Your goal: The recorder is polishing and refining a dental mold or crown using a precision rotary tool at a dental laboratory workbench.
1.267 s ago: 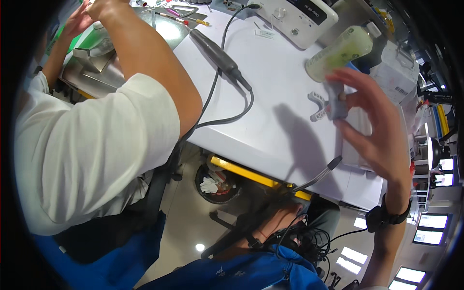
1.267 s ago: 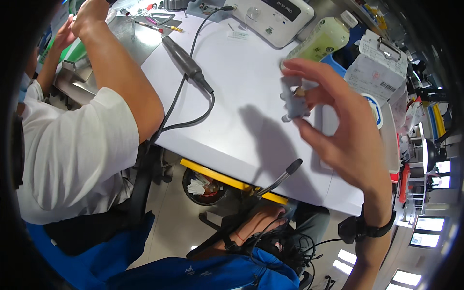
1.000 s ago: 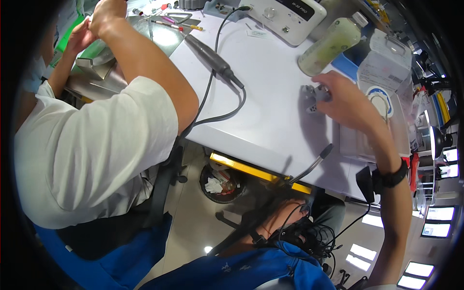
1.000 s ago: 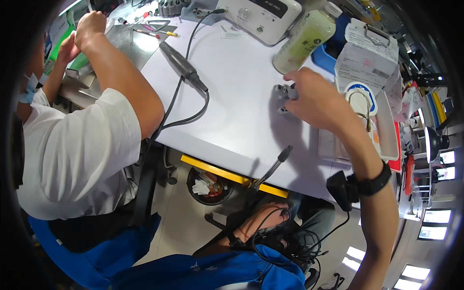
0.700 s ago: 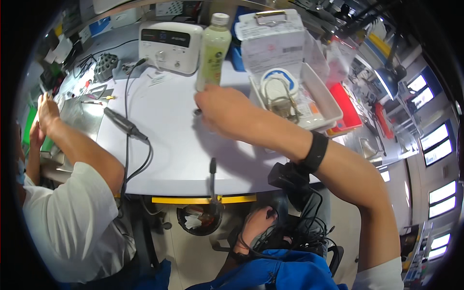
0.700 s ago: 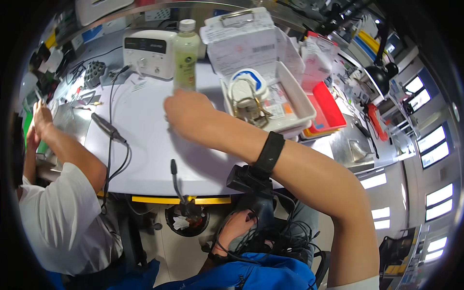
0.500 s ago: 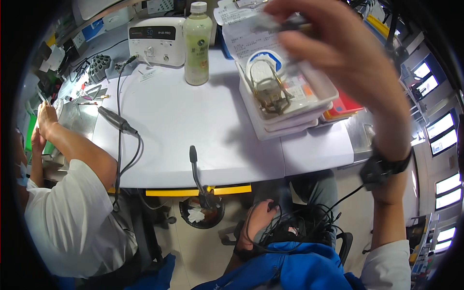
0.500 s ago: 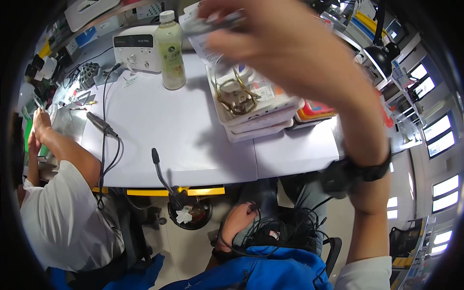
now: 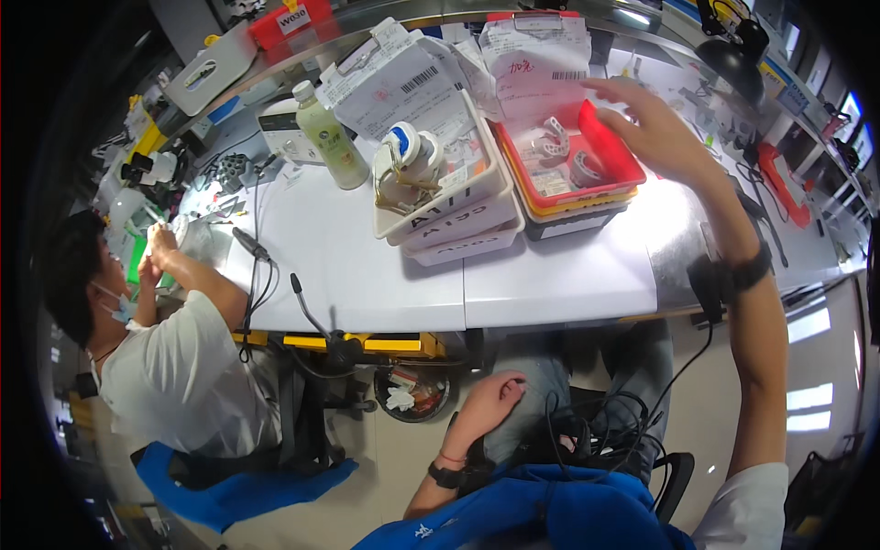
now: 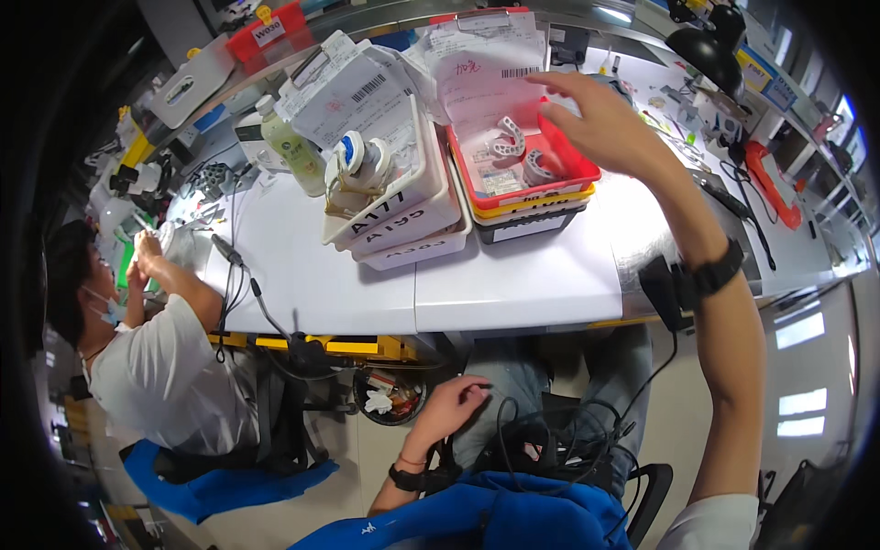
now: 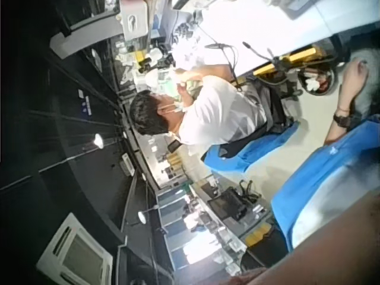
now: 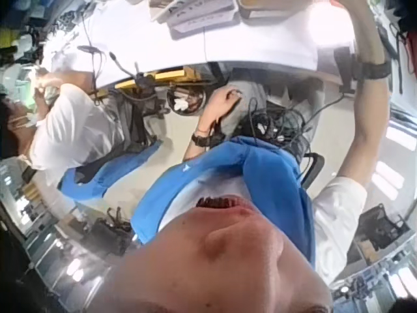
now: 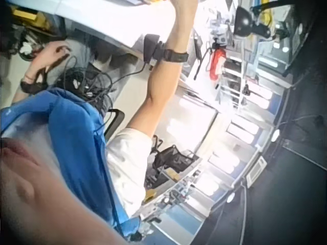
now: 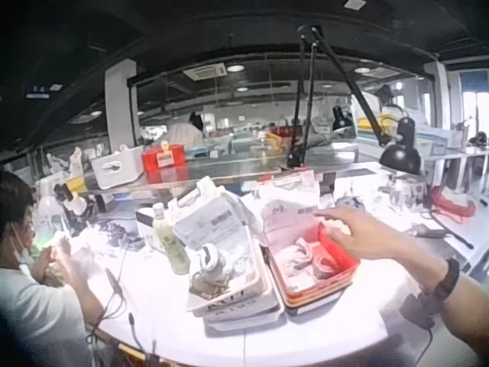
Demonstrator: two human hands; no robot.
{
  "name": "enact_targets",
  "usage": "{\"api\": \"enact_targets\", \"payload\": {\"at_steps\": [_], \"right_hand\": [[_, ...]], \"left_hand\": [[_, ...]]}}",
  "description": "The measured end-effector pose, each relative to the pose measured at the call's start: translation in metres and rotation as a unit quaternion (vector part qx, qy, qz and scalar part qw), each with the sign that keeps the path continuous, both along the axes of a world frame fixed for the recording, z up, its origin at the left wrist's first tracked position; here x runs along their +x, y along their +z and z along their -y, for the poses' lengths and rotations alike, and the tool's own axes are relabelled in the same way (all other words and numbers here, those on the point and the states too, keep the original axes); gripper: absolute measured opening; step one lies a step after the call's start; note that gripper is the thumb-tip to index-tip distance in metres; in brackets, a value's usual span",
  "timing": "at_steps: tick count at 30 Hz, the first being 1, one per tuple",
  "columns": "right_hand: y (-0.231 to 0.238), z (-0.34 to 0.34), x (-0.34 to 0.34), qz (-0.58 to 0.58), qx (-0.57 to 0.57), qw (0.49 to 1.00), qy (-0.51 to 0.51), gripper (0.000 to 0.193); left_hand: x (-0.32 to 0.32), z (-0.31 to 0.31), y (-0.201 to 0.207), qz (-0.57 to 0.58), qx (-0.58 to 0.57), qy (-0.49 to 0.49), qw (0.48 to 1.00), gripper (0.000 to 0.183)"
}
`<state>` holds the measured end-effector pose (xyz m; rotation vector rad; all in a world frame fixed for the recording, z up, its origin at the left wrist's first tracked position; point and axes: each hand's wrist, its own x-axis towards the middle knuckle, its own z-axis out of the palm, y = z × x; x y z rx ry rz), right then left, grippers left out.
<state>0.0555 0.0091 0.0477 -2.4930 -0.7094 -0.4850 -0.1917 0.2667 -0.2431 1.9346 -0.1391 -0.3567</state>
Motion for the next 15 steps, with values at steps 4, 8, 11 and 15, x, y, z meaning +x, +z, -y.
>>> {"api": "enact_targets", "payload": {"at_steps": [4, 8, 11, 15], "right_hand": [[0.0, 0.09, -0.044, 0.011, 0.009, 0.999, -0.033, 0.039], [-0.037, 0.142, -0.05, -0.215, 0.173, 0.961, 0.004, 0.038], [-0.059, 0.149, -0.072, -0.198, 0.194, 0.96, 0.046, 0.041], [-0.063, 0.161, -0.1, -0.299, 0.184, 0.933, 0.084, 0.052]], "left_hand": [[0.018, -0.014, 0.135, 0.065, -0.161, 0.203, 0.964, 0.022], [0.078, -0.049, 0.207, 0.291, -0.064, 0.363, 0.883, 0.028], [0.13, -0.072, 0.239, 0.215, -0.01, 0.375, 0.902, 0.045], [0.191, -0.103, 0.258, -0.049, -0.099, 0.254, 0.961, 0.056]]}}
